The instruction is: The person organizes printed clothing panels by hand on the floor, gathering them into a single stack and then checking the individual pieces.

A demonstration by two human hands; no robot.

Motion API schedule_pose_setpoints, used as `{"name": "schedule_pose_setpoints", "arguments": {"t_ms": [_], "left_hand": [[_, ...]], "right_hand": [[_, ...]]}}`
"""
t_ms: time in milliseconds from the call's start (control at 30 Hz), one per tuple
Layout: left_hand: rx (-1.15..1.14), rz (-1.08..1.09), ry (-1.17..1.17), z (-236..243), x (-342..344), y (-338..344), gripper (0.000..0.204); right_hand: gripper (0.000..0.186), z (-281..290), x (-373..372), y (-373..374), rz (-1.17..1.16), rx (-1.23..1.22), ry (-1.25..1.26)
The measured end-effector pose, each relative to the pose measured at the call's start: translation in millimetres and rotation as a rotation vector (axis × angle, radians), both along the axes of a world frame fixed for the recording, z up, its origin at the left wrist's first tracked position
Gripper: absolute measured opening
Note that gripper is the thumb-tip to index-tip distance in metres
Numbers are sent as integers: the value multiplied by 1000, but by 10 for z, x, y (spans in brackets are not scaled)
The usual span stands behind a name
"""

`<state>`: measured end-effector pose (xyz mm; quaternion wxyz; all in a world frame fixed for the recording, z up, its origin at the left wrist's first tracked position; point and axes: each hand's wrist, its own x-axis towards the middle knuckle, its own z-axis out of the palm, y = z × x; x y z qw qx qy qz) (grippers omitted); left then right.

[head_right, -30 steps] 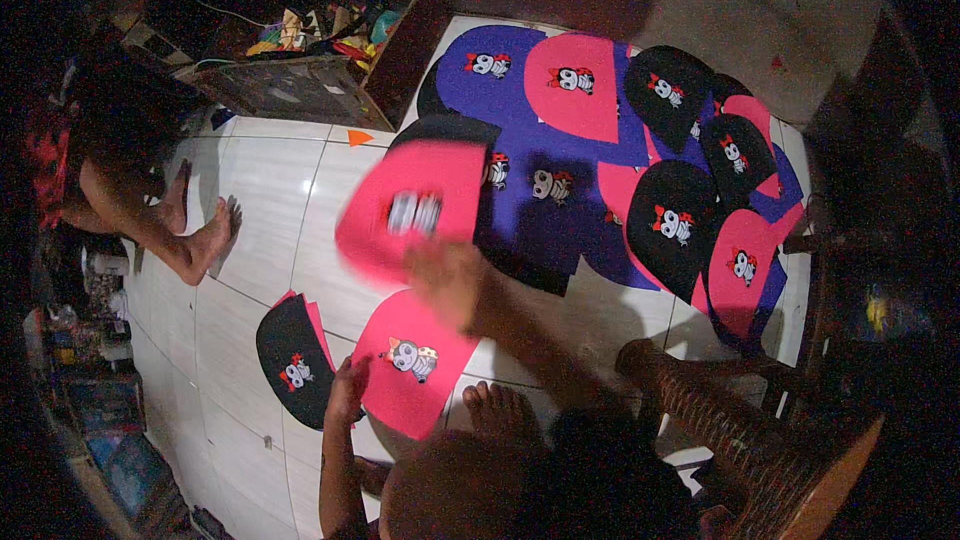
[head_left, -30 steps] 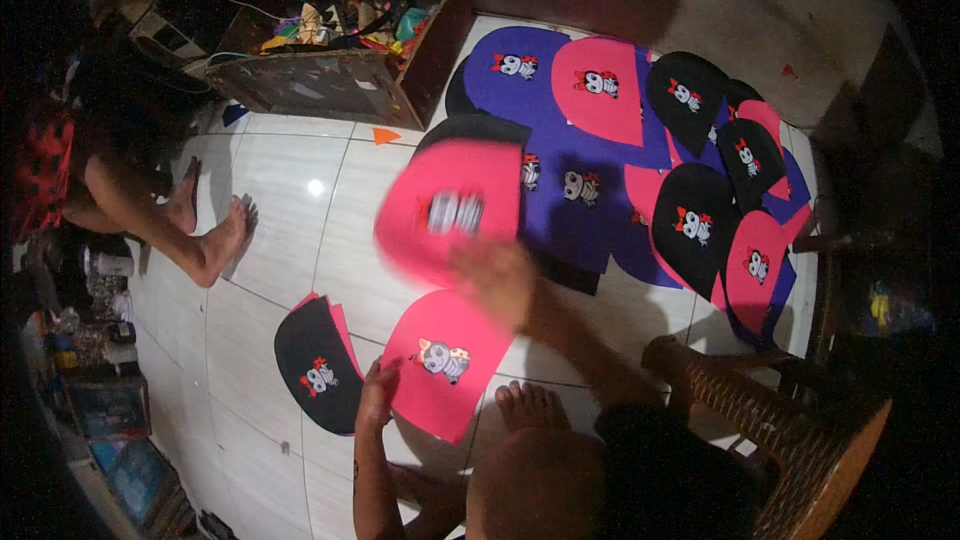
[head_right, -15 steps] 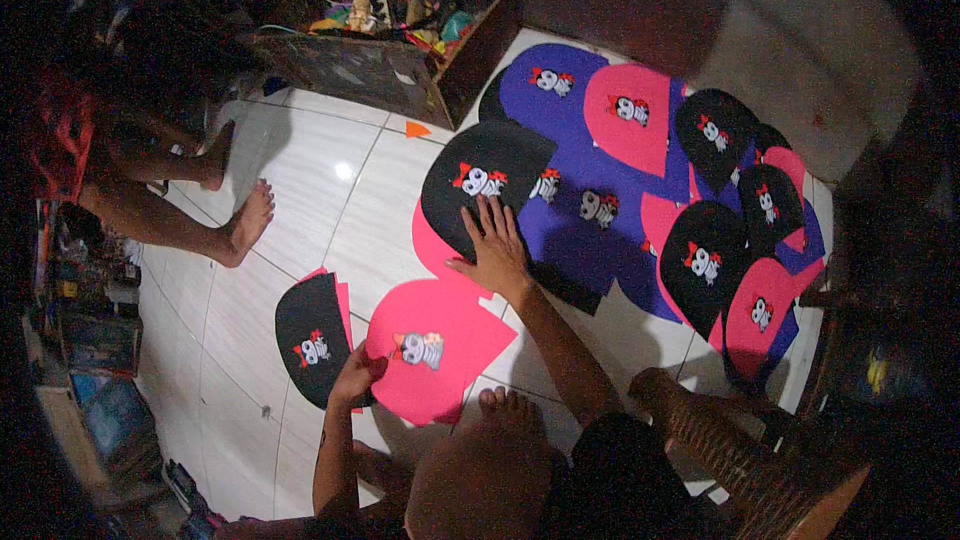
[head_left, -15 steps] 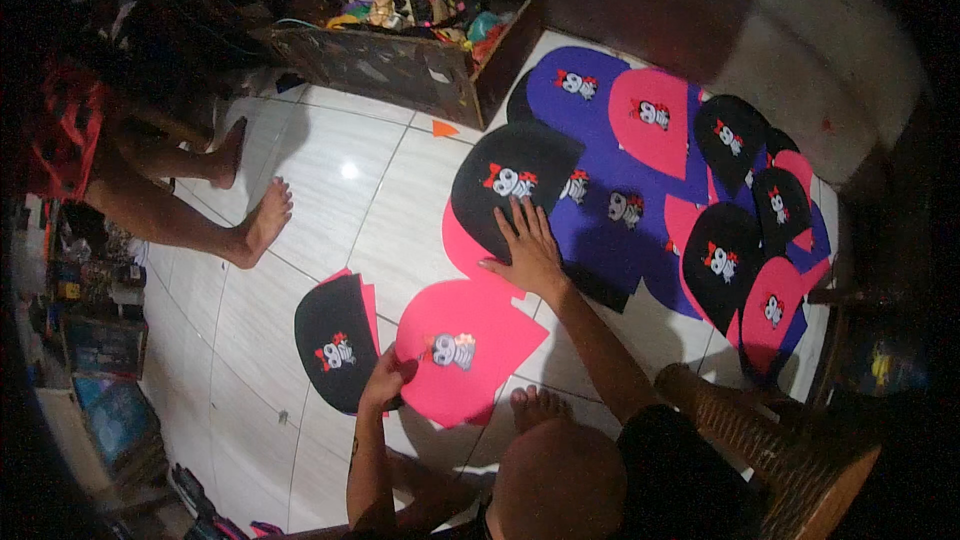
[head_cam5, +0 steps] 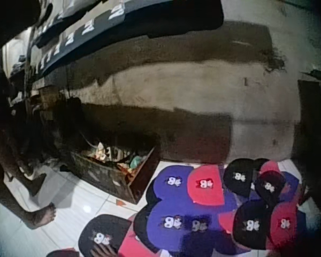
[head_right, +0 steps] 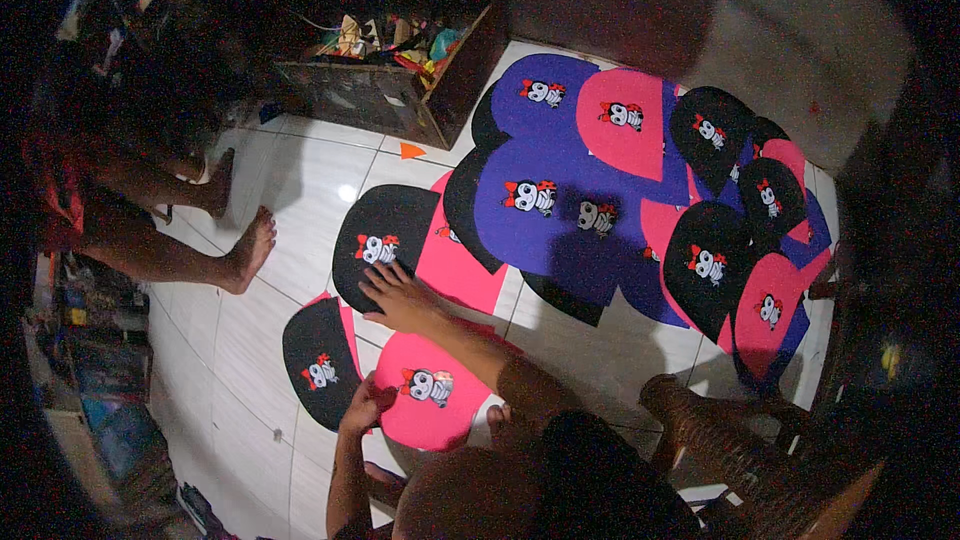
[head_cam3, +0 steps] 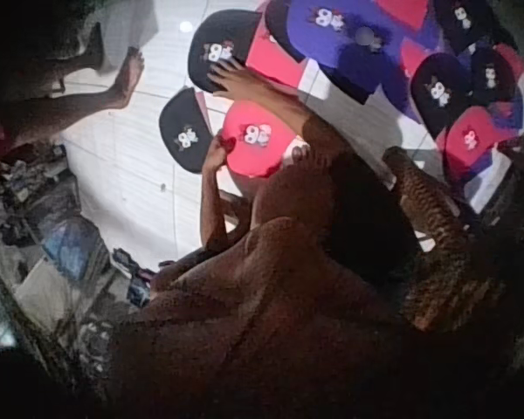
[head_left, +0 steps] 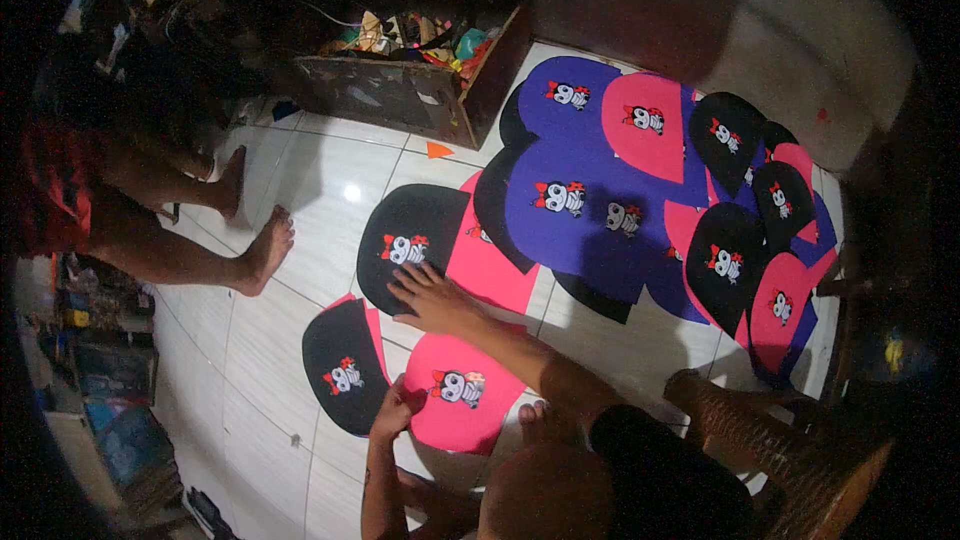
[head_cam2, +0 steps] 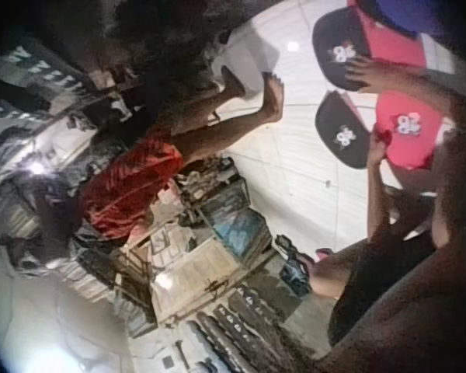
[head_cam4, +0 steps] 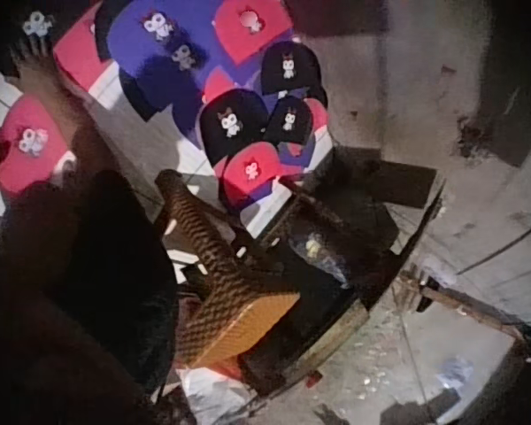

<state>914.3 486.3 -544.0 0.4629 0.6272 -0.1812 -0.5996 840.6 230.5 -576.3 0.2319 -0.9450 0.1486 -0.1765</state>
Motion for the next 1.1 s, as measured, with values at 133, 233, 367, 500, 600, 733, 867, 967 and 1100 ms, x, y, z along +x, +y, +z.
{"name": "schedule_pose_setpoints", "arguments": {"t_ms": [133, 233, 367, 500, 600, 733, 867, 967, 1100], "left_hand": [[84, 43, -73, -50, 84, 240, 47], [47, 16, -89, -49, -31, -1, 41], [75, 84, -11, -82, 6, 24, 37], [107, 65, -48, -9, 16, 56, 36], [113, -25, -54, -48, 48, -153, 36], [104, 44, -28, 68, 22, -67, 34], [43, -143, -229, 99, 135, -28, 38], [322, -649, -1429, 581, -96, -540, 67], [-306, -450, -1232, 424, -540, -1911, 52]], "right_hand": [[60, 151, -879, -379, -399, 159, -38], [56, -23, -1735, -766, -845, -37, -41], [50, -42, -1840, -975, -758, -251, 126], [48, 493, -1028, -763, -668, -83, 147], [55, 139, -475, -780, -674, -88, 261], [74, 285, -302, -527, -541, 98, 237], [84, 206, -920, -507, -663, 112, -50], [84, 1, -1662, -494, -808, 1, 85], [82, -17, -1985, -554, -655, -56, 89]]}}
